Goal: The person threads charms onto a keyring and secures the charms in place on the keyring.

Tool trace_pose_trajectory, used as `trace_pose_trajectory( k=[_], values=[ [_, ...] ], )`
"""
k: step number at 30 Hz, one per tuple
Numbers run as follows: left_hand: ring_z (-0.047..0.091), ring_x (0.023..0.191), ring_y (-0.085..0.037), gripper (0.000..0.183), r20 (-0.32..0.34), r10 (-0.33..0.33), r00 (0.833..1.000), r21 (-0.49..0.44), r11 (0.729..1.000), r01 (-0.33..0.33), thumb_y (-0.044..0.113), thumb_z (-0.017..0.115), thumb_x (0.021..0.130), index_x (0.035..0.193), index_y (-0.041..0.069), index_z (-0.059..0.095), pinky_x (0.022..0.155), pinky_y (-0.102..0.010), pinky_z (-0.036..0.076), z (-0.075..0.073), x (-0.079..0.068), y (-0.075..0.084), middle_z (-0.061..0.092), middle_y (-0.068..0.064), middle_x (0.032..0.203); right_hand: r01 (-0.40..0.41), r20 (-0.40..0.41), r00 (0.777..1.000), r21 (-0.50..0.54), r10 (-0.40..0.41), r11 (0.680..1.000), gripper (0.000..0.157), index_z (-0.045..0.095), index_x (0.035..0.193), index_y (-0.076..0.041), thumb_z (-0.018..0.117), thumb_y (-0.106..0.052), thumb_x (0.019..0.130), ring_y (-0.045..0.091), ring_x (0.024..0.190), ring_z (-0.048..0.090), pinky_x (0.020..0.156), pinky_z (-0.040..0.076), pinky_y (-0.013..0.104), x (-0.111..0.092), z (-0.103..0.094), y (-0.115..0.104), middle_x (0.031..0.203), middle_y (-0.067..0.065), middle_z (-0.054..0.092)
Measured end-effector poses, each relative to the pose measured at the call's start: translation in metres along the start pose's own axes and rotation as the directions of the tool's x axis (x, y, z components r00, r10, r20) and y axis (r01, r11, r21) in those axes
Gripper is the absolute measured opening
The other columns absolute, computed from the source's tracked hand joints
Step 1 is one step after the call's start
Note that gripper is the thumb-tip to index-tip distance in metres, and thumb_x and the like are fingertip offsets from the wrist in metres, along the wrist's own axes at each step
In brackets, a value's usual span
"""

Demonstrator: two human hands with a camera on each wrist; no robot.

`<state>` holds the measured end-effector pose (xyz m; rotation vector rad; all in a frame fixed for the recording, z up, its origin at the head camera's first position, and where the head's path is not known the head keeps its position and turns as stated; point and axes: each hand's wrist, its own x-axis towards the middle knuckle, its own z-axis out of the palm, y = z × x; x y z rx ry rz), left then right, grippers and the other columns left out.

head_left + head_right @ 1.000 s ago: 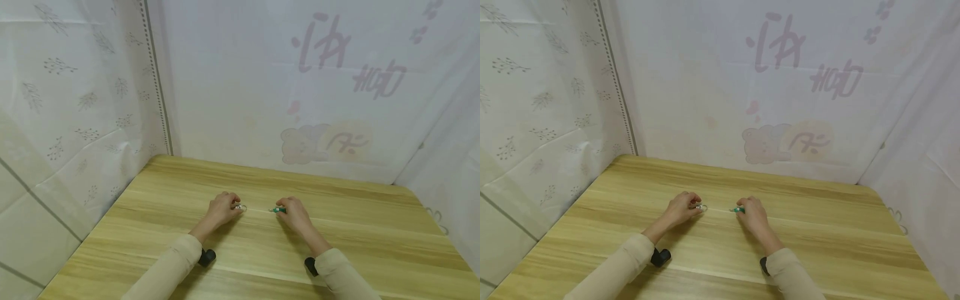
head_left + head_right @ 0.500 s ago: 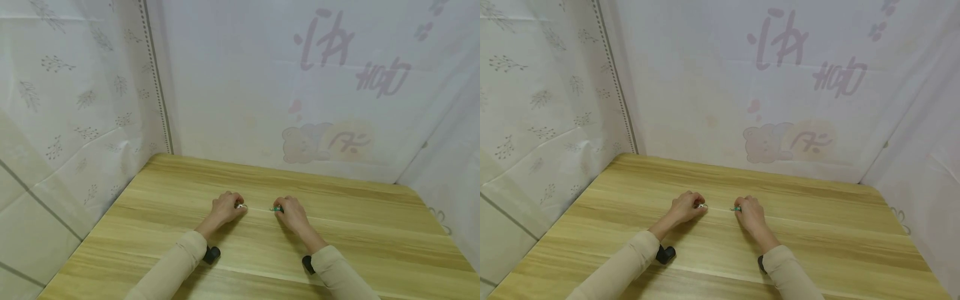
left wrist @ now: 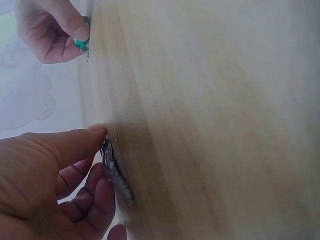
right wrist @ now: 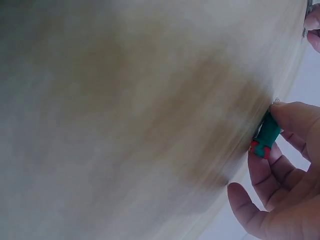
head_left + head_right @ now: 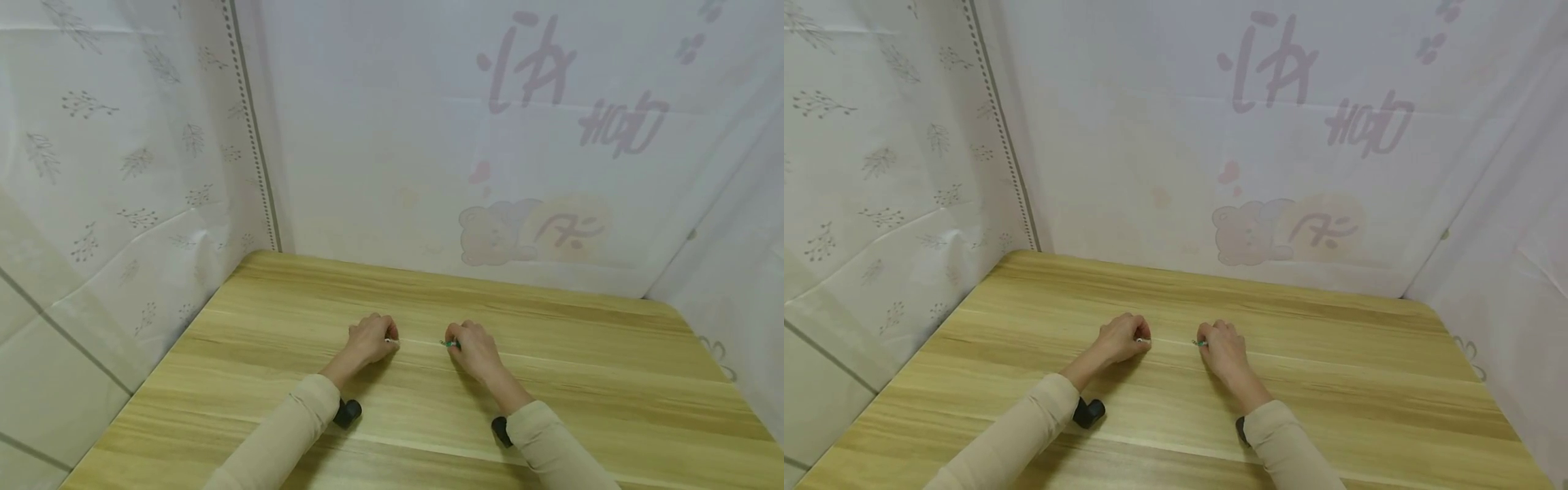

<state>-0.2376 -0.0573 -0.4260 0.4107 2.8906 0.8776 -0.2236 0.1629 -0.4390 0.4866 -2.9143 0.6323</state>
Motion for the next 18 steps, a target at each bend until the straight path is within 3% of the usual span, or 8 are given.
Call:
trace_pose_trajectory(
  k=[4, 9, 13, 18],
  values=[
    [0.051, 0.082, -0.019, 0.013, 0.014, -0.005, 1.0, -0.02, 1.0, 0.005, 0.009, 0.071, 0.079, 0.089, 0.006, 0.062, 0.082, -0.05, 0.042, -0.0009, -0.0002, 0.0012, 0.058, -0.004, 0.087, -0.003, 0.014, 1.0, 0.006, 0.003, 1.0, 0.013, 0.062, 0.08, -0.01, 0.073, -0.003, 0.079, 0.018, 0.072, 0.047, 0.062, 0.04, 0.029, 0.0001, 0.0001, 0.0005, 0.079, 0.004, 0.056],
    [0.052, 0.074, -0.016, 0.015, 0.028, -0.016, 0.999, -0.028, 0.999, 0.017, 0.01, 0.073, 0.079, 0.089, 0.005, 0.062, 0.072, -0.036, 0.046, -0.0016, 0.0001, 0.0011, 0.058, -0.002, 0.08, 0.011, 0.017, 1.0, 0.024, -0.011, 1.0, 0.013, 0.061, 0.078, -0.01, 0.073, -0.003, 0.079, 0.017, 0.07, 0.046, 0.061, 0.04, 0.029, -0.0012, -0.0006, 0.0, 0.077, 0.002, 0.055],
    [0.05, 0.071, -0.015, 0.019, 0.02, -0.013, 1.0, -0.039, 0.999, 0.013, 0.012, 0.075, 0.079, 0.09, 0.003, 0.062, 0.066, -0.029, 0.044, -0.0018, 0.0005, 0.0006, 0.055, -0.002, 0.077, -0.003, 0.026, 1.0, 0.054, 0.002, 0.999, 0.013, 0.061, 0.077, -0.01, 0.072, -0.004, 0.08, 0.017, 0.072, 0.049, 0.063, 0.041, 0.031, -0.0026, -0.0015, 0.0001, 0.078, 0.0, 0.056],
    [0.043, 0.075, -0.018, 0.026, 0.012, -0.035, 0.999, -0.032, 0.999, 0.035, 0.016, 0.075, 0.079, 0.094, 0.001, 0.06, 0.066, -0.029, 0.039, -0.0039, -0.0009, 0.0028, 0.048, -0.004, 0.081, -0.027, 0.035, 0.999, 0.081, 0.024, 0.996, 0.013, 0.061, 0.077, -0.011, 0.072, -0.005, 0.081, 0.018, 0.074, 0.05, 0.065, 0.042, 0.034, -0.0035, -0.003, 0.0019, 0.079, 0.0, 0.056]
  ],
)
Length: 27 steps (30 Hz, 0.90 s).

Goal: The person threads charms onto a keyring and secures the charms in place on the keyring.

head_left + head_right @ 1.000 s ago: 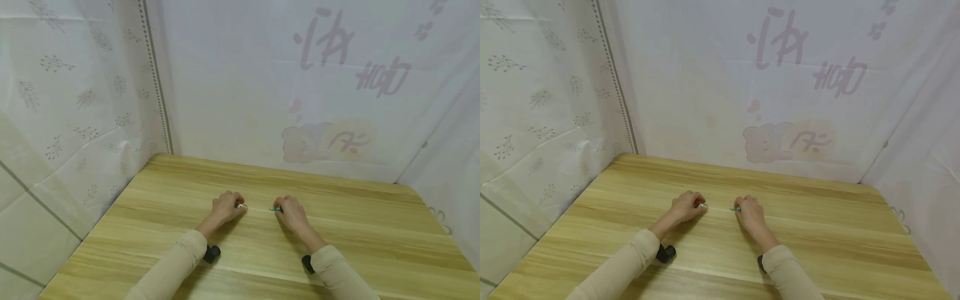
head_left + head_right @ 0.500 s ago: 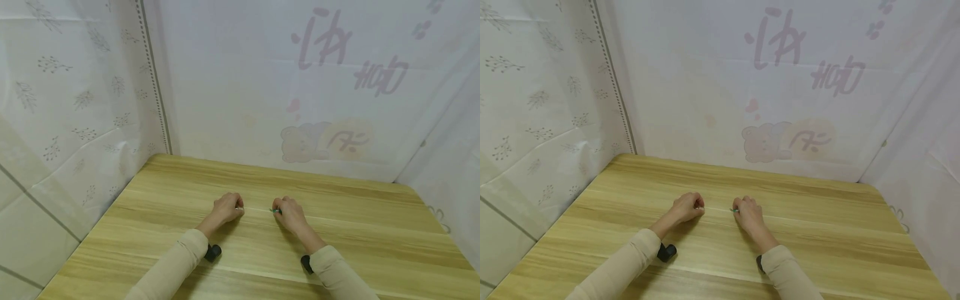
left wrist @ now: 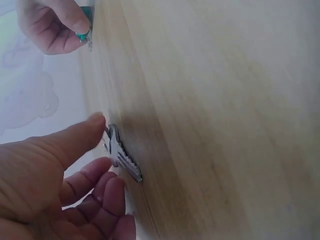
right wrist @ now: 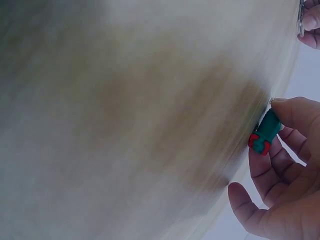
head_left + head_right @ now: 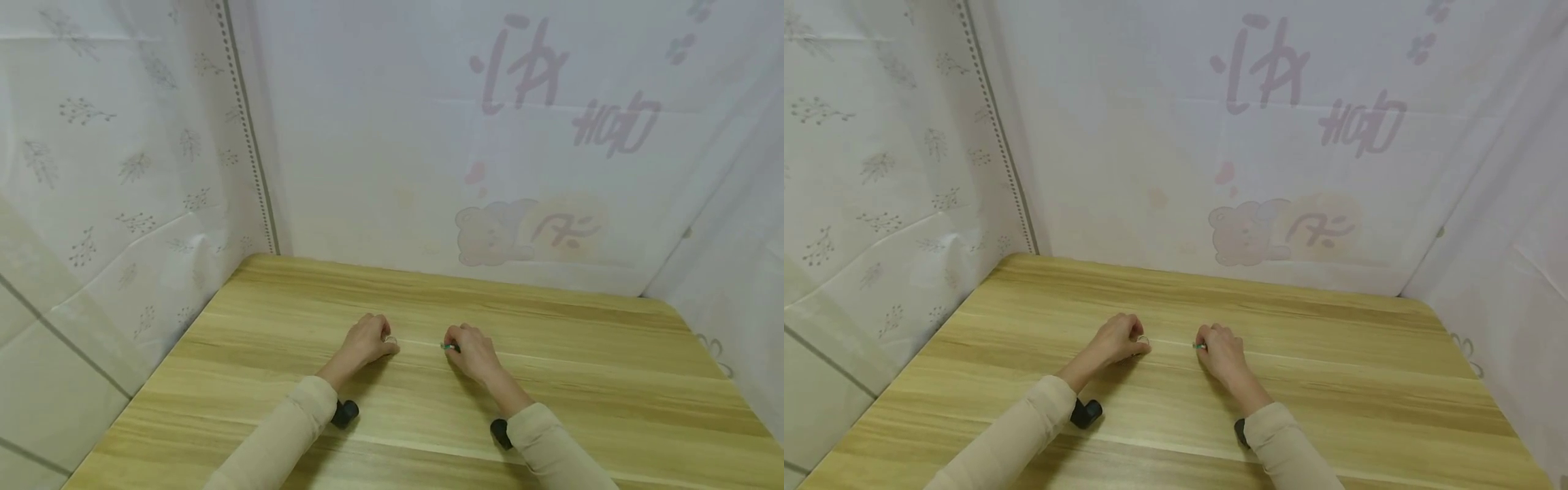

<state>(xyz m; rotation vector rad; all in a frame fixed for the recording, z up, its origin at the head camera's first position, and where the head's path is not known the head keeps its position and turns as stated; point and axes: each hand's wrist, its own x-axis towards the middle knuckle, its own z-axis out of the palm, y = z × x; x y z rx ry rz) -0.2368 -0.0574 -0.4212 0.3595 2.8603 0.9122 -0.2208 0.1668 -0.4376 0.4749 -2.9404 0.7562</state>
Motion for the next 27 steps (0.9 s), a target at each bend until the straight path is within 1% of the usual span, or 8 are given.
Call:
trace_pose_trajectory(
  k=[4, 9, 13, 15, 17, 20, 23, 27],
  values=[
    [0.044, 0.077, -0.018, 0.022, 0.005, -0.005, 1.0, 0.025, 1.0, 0.005, 0.016, 0.073, 0.08, 0.092, 0.002, 0.062, 0.068, -0.031, 0.042, -0.001, -0.001, 0.001, 0.051, -0.005, 0.085, -0.003, -0.004, 1.0, 0.003, 0.003, 1.0, 0.013, 0.061, 0.078, -0.011, 0.071, -0.006, 0.081, 0.018, 0.075, 0.05, 0.065, 0.041, 0.034, 0.0, 0.0, 0.001, 0.079, 0.001, 0.057],
    [0.048, 0.077, -0.018, 0.021, 0.016, -0.001, 1.0, 0.013, 1.0, 0.001, 0.016, 0.074, 0.08, 0.091, 0.003, 0.061, 0.07, -0.034, 0.045, -0.001, -0.003, 0.001, 0.055, -0.007, 0.088, -0.006, 0.003, 1.0, 0.018, 0.006, 1.0, 0.013, 0.061, 0.078, -0.012, 0.071, -0.005, 0.081, 0.019, 0.077, 0.052, 0.067, 0.043, 0.036, -0.001, 0.0, 0.0, 0.08, 0.001, 0.058],
    [0.052, 0.072, -0.016, 0.021, 0.01, 0.02, 1.0, -0.041, 0.999, -0.02, 0.013, 0.075, 0.079, 0.09, 0.004, 0.059, 0.066, -0.03, 0.046, 0.0, -0.003, 0.0, 0.059, -0.004, 0.081, -0.018, 0.001, 1.0, 0.027, 0.018, 0.999, 0.012, 0.061, 0.077, -0.012, 0.07, -0.005, 0.081, 0.017, 0.076, 0.052, 0.069, 0.043, 0.038, -0.001, -0.001, 0.0, 0.079, -0.001, 0.058],
    [0.056, 0.07, -0.015, 0.018, -0.005, 0.039, 0.999, -0.084, 0.996, -0.039, 0.01, 0.074, 0.079, 0.089, 0.004, 0.06, 0.064, -0.028, 0.047, 0.002, -0.003, -0.002, 0.061, -0.003, 0.079, -0.029, 0.0, 1.0, 0.031, 0.029, 0.999, 0.01, 0.062, 0.078, -0.012, 0.069, -0.006, 0.081, 0.015, 0.075, 0.05, 0.071, 0.042, 0.038, -0.001, -0.001, -0.001, 0.077, -0.002, 0.057],
    [0.058, 0.07, -0.013, 0.015, -0.024, 0.053, 0.998, -0.12, 0.991, -0.056, 0.009, 0.073, 0.08, 0.088, 0.004, 0.061, 0.064, -0.026, 0.048, 0.003, -0.003, -0.003, 0.064, -0.003, 0.078, -0.037, 0.002, 0.999, 0.052, 0.037, 0.998, 0.007, 0.063, 0.078, -0.011, 0.067, -0.006, 0.081, 0.012, 0.072, 0.049, 0.071, 0.041, 0.035, -0.002, -0.002, -0.001, 0.075, -0.003, 0.057],
    [0.058, 0.066, -0.013, 0.008, -0.049, 0.073, 0.996, -0.165, 0.983, -0.08, 0.007, 0.071, 0.082, 0.085, 0.005, 0.064, 0.06, -0.025, 0.049, 0.005, -0.006, -0.003, 0.066, -0.003, 0.077, -0.052, 0.027, 0.998, 0.128, 0.049, 0.99, 0.003, 0.064, 0.082, -0.008, 0.065, -0.007, 0.084, 0.011, 0.07, 0.047, 0.067, 0.04, 0.029, -0.004, -0.002, -0.001, 0.075, -0.003, 0.056],
    [0.056, 0.062, -0.011, 0.005, -0.071, 0.075, 0.995, -0.203, 0.975, -0.088, 0.009, 0.07, 0.084, 0.084, 0.007, 0.065, 0.056, -0.023, 0.047, 0.008, -0.009, -0.001, 0.065, -0.001, 0.074, -0.056, 0.061, 0.997, 0.226, 0.043, 0.972, 0.003, 0.063, 0.087, -0.004, 0.062, -0.006, 0.088, 0.01, 0.069, 0.047, 0.062, 0.041, 0.022, -0.007, -0.003, 0.0, 0.077, -0.002, 0.056],
    [0.052, 0.058, -0.007, 0.005, -0.111, 0.083, 0.99, -0.254, 0.961, -0.109, 0.012, 0.069, 0.085, 0.086, 0.007, 0.068, 0.053, -0.02, 0.044, 0.014, -0.014, 0.004, 0.065, 0.001, 0.071, -0.042, 0.087, 0.996, 0.327, 0.014, 0.944, 0.004, 0.06, 0.092, -0.001, 0.058, -0.005, 0.091, 0.012, 0.071, 0.048, 0.062, 0.042, 0.019, -0.011, -0.005, 0.0, 0.081, 0.001, 0.058]
  ],
)
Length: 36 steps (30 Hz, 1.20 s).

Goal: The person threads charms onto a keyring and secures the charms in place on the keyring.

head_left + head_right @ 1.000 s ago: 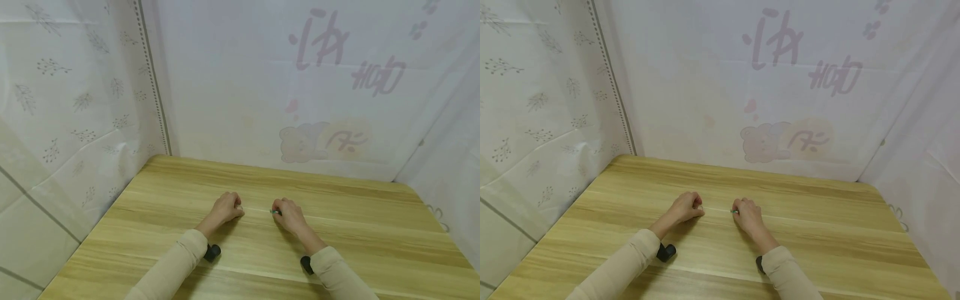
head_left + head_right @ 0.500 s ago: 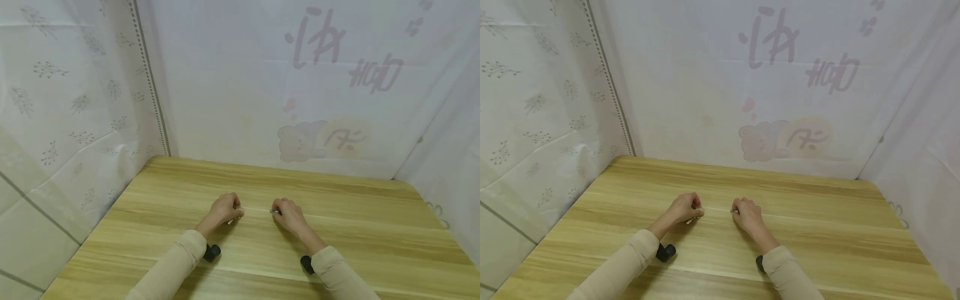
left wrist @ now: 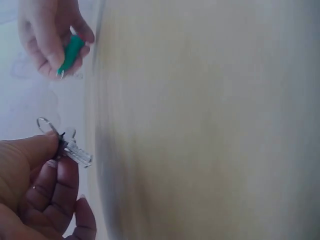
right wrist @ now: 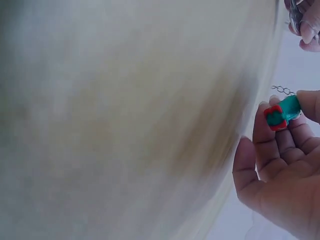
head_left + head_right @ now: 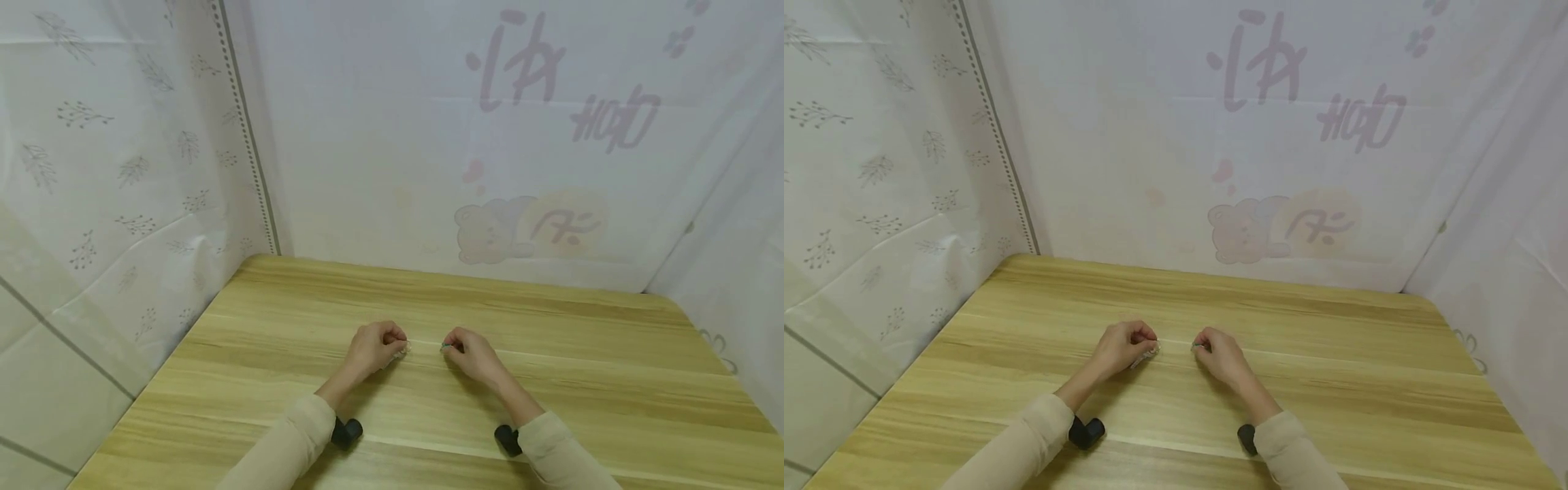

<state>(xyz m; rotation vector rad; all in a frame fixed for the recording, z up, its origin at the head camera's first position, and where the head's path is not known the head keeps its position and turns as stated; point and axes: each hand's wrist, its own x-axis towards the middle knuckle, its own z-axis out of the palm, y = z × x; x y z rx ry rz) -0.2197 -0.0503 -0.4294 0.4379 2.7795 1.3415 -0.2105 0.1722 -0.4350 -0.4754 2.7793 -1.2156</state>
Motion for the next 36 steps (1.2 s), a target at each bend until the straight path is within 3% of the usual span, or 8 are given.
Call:
trace_pose_trajectory(
  k=[8, 17, 27, 31, 36],
  values=[
    [0.053, 0.058, -0.003, 0.004, -0.051, 0.073, 0.996, -0.072, 0.994, -0.076, 0.011, 0.07, 0.084, 0.08, 0.009, 0.07, 0.053, -0.017, 0.045, 0.012, -0.012, 0.012, 0.068, 0.001, 0.071, -0.021, 0.039, 0.999, 0.2, 0.013, 0.98, 0.008, 0.059, 0.098, -0.001, 0.056, -0.007, 0.093, 0.014, 0.075, 0.048, 0.062, 0.042, 0.02, -0.008, -0.001, -0.005, 0.089, 0.011, 0.06],
    [0.062, 0.064, -0.004, 0.004, -0.098, 0.169, 0.981, -0.034, 0.984, -0.173, 0.012, 0.071, 0.084, 0.079, 0.01, 0.07, 0.057, -0.016, 0.048, 0.014, -0.021, 0.028, 0.072, 0.001, 0.076, -0.034, 0.089, 0.996, 0.412, -0.003, 0.911, 0.019, 0.058, 0.104, 0.003, 0.055, -0.013, 0.095, 0.021, 0.084, 0.052, 0.071, 0.047, 0.028, -0.02, -0.001, -0.025, 0.096, 0.018, 0.057],
    [0.066, 0.067, -0.009, 0.004, -0.132, 0.265, 0.955, 0.055, 0.964, -0.26, 0.009, 0.071, 0.082, 0.078, 0.01, 0.071, 0.059, -0.013, 0.048, 0.015, -0.025, 0.034, 0.072, 0.001, 0.076, -0.034, 0.101, 0.995, 0.456, -0.014, 0.889, 0.02, 0.056, 0.104, 0.004, 0.053, -0.014, 0.096, 0.016, 0.08, 0.048, 0.069, 0.043, 0.027, -0.025, -0.001, -0.033, 0.091, 0.012, 0.053],
    [0.066, 0.066, -0.009, 0.004, -0.151, 0.309, 0.939, 0.105, 0.949, -0.296, 0.008, 0.072, 0.081, 0.078, 0.01, 0.071, 0.059, -0.013, 0.047, 0.016, -0.024, 0.035, 0.072, 0.001, 0.075, -0.042, 0.104, 0.995, 0.465, -0.007, 0.884, 0.02, 0.056, 0.104, 0.003, 0.053, -0.015, 0.096, 0.016, 0.079, 0.047, 0.066, 0.042, 0.026, -0.025, -0.001, -0.033, 0.088, 0.007, 0.052],
    [0.066, 0.066, -0.009, 0.005, -0.19, 0.397, 0.898, 0.182, 0.913, -0.366, 0.007, 0.073, 0.08, 0.077, 0.01, 0.071, 0.059, -0.012, 0.048, 0.017, -0.025, 0.035, 0.071, 0.001, 0.077, -0.048, 0.109, 0.994, 0.472, -0.004, 0.881, 0.021, 0.055, 0.104, 0.003, 0.053, -0.016, 0.096, 0.017, 0.079, 0.046, 0.065, 0.04, 0.024, -0.025, -0.001, -0.034, 0.087, 0.005, 0.051]
  ],
)
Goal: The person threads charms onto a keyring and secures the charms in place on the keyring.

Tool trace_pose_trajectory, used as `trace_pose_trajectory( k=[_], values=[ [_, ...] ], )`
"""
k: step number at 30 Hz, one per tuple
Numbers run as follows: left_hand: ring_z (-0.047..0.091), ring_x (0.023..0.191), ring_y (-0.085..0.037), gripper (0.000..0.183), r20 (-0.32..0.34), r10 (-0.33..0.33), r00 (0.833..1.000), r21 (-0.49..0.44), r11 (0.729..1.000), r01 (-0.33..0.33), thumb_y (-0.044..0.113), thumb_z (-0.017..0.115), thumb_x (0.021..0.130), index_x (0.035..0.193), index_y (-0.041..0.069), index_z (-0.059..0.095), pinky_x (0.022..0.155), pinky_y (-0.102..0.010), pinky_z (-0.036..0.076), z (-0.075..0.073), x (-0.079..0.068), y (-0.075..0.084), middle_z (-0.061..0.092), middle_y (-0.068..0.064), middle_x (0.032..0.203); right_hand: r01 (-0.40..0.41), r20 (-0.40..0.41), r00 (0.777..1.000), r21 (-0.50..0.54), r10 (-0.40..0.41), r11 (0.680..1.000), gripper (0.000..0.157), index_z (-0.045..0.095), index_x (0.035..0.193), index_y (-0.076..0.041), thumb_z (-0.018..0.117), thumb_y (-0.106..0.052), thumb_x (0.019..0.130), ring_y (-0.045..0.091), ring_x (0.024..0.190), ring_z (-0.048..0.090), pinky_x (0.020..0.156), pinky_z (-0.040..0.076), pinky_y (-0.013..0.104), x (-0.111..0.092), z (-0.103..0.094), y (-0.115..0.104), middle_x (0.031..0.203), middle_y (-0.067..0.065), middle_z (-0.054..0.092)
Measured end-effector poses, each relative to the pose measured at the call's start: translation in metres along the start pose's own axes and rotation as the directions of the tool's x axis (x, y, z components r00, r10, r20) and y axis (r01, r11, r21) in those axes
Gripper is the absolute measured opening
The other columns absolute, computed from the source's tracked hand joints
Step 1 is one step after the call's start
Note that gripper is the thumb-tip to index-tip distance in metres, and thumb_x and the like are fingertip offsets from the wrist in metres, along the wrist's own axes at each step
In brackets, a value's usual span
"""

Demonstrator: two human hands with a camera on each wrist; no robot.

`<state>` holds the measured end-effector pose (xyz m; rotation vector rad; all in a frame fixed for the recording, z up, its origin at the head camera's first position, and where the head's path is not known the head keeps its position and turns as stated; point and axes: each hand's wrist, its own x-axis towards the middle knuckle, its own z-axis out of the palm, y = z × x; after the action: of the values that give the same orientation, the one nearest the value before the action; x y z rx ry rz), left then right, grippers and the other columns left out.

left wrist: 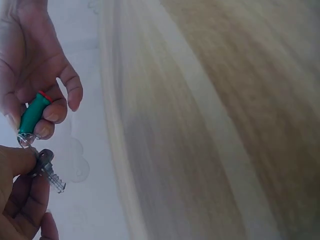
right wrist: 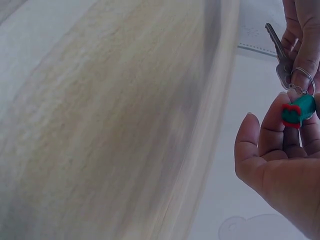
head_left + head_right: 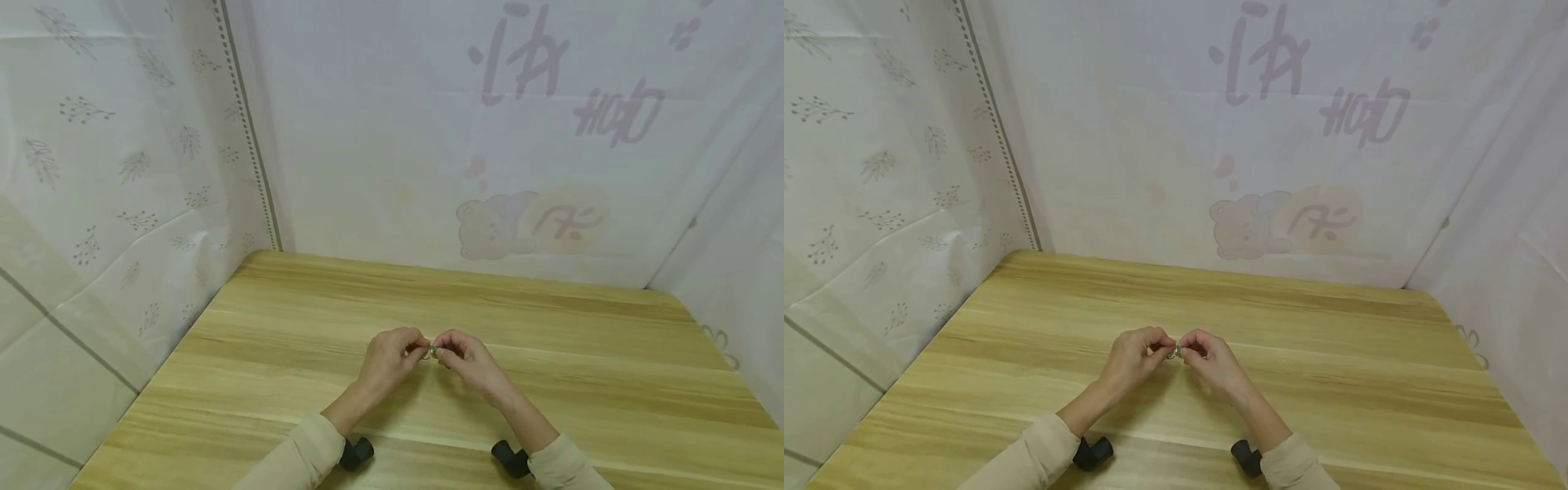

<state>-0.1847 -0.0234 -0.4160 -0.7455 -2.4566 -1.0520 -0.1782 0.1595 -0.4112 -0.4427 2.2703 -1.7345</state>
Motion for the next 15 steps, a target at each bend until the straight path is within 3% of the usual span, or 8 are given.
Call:
trace_pose_trajectory(
  k=[5, 8, 12, 15],
  values=[
    [0.063, 0.06, -0.006, 0.009, -0.081, 0.116, 0.99, 0.092, 0.99, -0.108, 0.007, 0.076, 0.077, 0.073, 0.013, 0.07, 0.056, -0.011, 0.046, 0.0026, -0.0004, -0.0002, 0.069, 0.003, 0.071, 0.001, -0.002, 1.0, 0.003, -0.001, 1.0, 0.022, 0.055, 0.104, 0.006, 0.054, -0.014, 0.096, 0.017, 0.079, 0.047, 0.067, 0.042, 0.026, -0.0003, 0.001, -0.0004, 0.088, 0.005, 0.051],
    [0.059, 0.056, -0.004, 0.012, -0.122, 0.175, 0.977, 0.153, 0.976, -0.155, 0.007, 0.078, 0.075, 0.07, 0.014, 0.069, 0.059, -0.017, 0.048, 0.0038, -0.0004, 0.0, 0.067, 0.005, 0.067, -0.016, -0.006, 1.0, 0.017, 0.016, 1.0, 0.021, 0.055, 0.103, 0.006, 0.055, -0.014, 0.095, 0.019, 0.081, 0.048, 0.07, 0.043, 0.027, -0.0006, 0.0016, -0.0014, 0.089, 0.004, 0.052],
    [0.057, 0.055, -0.004, 0.014, -0.14, 0.224, 0.964, 0.21, 0.959, -0.192, 0.007, 0.079, 0.073, 0.07, 0.015, 0.068, 0.063, -0.024, 0.049, 0.0045, -0.0007, 0.0005, 0.067, 0.006, 0.066, -0.041, -0.009, 0.999, 0.029, 0.041, 0.999, 0.021, 0.055, 0.103, 0.005, 0.056, -0.013, 0.094, 0.021, 0.083, 0.049, 0.07, 0.042, 0.028, -0.0012, 0.0022, -0.0024, 0.088, 0.002, 0.051],
    [0.057, 0.055, -0.004, 0.013, -0.141, 0.251, 0.958, 0.243, 0.946, -0.212, 0.007, 0.079, 0.073, 0.07, 0.015, 0.068, 0.061, -0.023, 0.047, 0.0047, -0.001, 0.0008, 0.066, 0.005, 0.067, -0.05, -0.005, 0.999, 0.039, 0.05, 0.998, 0.021, 0.054, 0.103, 0.007, 0.056, -0.012, 0.094, 0.02, 0.081, 0.049, 0.069, 0.041, 0.027, -0.0019, 0.0024, -0.0028, 0.087, 0.002, 0.051]
  ],
)
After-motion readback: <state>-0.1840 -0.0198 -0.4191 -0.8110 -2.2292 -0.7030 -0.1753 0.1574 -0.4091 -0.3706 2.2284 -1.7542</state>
